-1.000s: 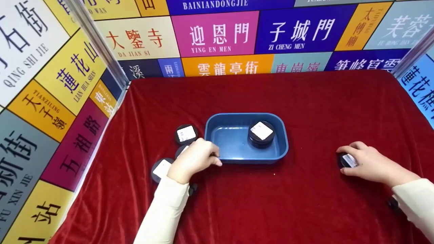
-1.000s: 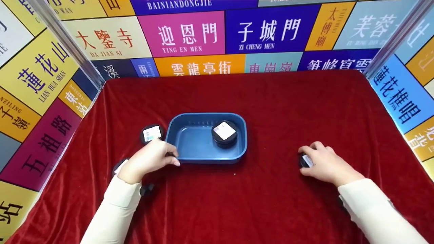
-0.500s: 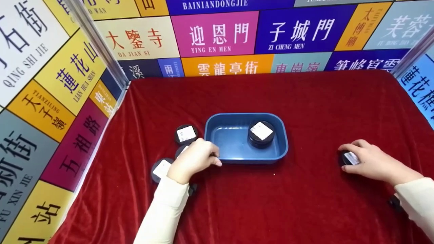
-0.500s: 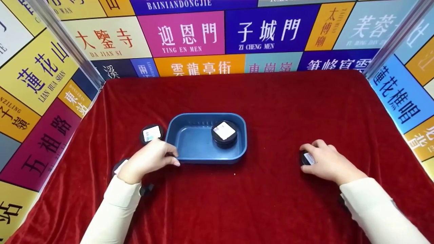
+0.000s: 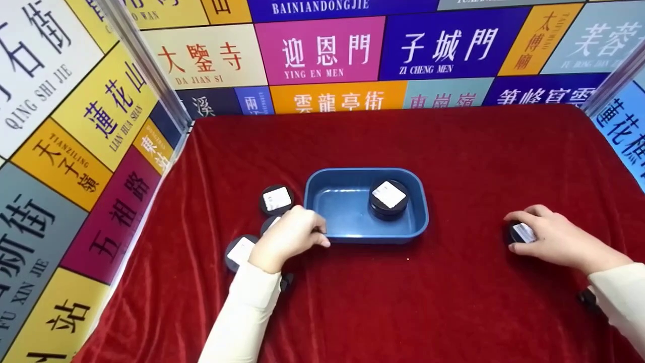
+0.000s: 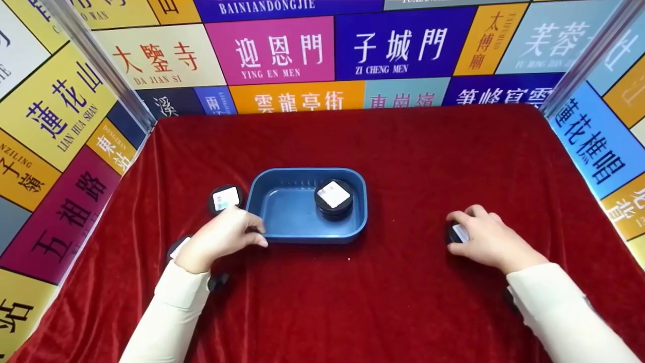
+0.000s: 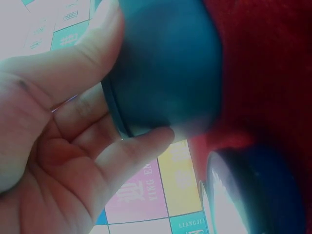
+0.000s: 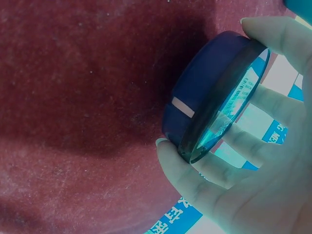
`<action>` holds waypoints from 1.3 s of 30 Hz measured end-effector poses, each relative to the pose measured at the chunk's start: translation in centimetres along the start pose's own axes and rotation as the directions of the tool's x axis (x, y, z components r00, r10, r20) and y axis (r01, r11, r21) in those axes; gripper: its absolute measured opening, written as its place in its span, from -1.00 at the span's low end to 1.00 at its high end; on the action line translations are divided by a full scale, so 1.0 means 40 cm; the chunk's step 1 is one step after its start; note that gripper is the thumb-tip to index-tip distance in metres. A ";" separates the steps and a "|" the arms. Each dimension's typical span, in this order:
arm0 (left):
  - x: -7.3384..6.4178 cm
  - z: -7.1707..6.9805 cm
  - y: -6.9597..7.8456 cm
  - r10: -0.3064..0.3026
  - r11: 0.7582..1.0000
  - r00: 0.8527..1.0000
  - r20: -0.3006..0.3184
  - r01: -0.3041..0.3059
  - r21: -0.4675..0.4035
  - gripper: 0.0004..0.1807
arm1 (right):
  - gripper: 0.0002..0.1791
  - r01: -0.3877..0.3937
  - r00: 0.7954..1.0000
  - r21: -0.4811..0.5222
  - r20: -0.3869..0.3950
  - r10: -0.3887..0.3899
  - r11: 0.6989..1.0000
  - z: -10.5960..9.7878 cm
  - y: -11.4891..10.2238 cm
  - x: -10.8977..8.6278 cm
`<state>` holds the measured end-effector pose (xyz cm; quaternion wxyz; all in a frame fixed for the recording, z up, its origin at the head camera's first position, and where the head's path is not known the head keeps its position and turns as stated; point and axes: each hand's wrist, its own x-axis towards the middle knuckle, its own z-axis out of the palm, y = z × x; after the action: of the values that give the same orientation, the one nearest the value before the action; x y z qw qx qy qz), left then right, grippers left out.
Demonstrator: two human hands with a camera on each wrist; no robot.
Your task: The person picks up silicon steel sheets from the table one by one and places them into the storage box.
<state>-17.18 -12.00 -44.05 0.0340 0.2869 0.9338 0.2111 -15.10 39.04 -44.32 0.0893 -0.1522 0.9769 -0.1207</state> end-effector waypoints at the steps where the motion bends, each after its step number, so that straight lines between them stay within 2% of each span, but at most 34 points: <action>1: 0.001 0.001 0.000 0.003 1.000 1.000 0.000 -0.003 0.002 -0.80 | -0.39 0.000 1.000 -0.002 -0.001 0.000 1.000 0.000 0.000 0.001; 8: 0.001 0.000 0.001 0.002 1.000 1.000 0.004 -0.002 0.001 -0.81 | -0.40 0.012 1.000 -0.008 -0.017 -0.012 1.000 -0.006 -0.006 0.005; 17: 0.000 0.000 0.002 0.004 1.000 1.000 0.000 -0.004 -0.001 -0.80 | -0.38 -0.008 1.000 -0.001 0.004 0.008 1.000 -0.016 -0.020 0.017; 39: 0.001 0.002 -0.001 0.003 1.000 1.000 -0.004 -0.003 0.010 -0.81 | -0.40 0.044 0.999 -0.018 -0.019 -0.044 0.999 -0.022 -0.048 0.047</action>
<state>-17.21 -11.99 -44.14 0.0306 0.2880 0.9345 0.2071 -16.51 36.84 -43.22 0.0756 -0.1733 0.9751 -0.1156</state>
